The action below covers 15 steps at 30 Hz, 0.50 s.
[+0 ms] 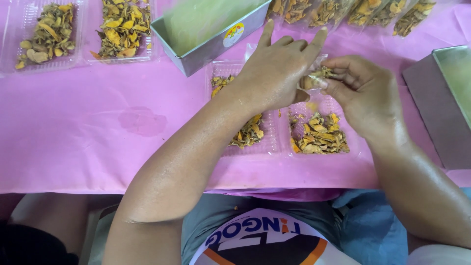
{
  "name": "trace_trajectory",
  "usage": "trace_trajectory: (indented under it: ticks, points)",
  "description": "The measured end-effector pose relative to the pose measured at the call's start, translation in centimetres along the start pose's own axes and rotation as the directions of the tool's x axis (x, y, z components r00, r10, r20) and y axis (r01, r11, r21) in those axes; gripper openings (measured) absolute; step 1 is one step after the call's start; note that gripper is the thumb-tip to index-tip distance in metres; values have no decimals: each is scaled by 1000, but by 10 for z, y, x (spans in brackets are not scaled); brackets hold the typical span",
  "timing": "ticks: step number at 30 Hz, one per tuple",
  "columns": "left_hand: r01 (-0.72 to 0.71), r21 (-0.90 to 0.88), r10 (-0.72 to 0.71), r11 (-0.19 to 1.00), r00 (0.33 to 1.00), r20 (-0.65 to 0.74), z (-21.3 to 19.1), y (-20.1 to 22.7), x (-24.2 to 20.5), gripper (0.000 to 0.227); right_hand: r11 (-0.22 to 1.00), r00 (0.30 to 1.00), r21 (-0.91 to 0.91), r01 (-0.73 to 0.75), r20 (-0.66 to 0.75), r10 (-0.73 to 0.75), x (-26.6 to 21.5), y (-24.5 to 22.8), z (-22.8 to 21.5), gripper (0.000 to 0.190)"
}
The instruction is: The person sorts dried tea components by hand and with a brush into plastic containers, then transfers portions into clear plastic bags.
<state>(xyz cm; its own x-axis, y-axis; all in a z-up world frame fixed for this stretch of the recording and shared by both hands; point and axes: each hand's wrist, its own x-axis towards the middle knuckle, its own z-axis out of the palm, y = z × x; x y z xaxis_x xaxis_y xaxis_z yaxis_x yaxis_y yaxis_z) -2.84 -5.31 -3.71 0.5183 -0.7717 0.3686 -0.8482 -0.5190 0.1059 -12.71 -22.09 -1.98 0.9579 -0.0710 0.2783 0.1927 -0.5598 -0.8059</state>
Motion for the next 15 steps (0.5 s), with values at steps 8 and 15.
trace_trajectory:
  ticks: [8,15]
  points:
    - [-16,-88,16,996,1000,-2,-1,-1,1,120,999,1000,35,11,-28,-10,8,19,-16,26]
    - [-84,-413,34,907,991,-126,-1,-10,5,114,944,946,-117,310,135,-294,6,-19,-35,13]
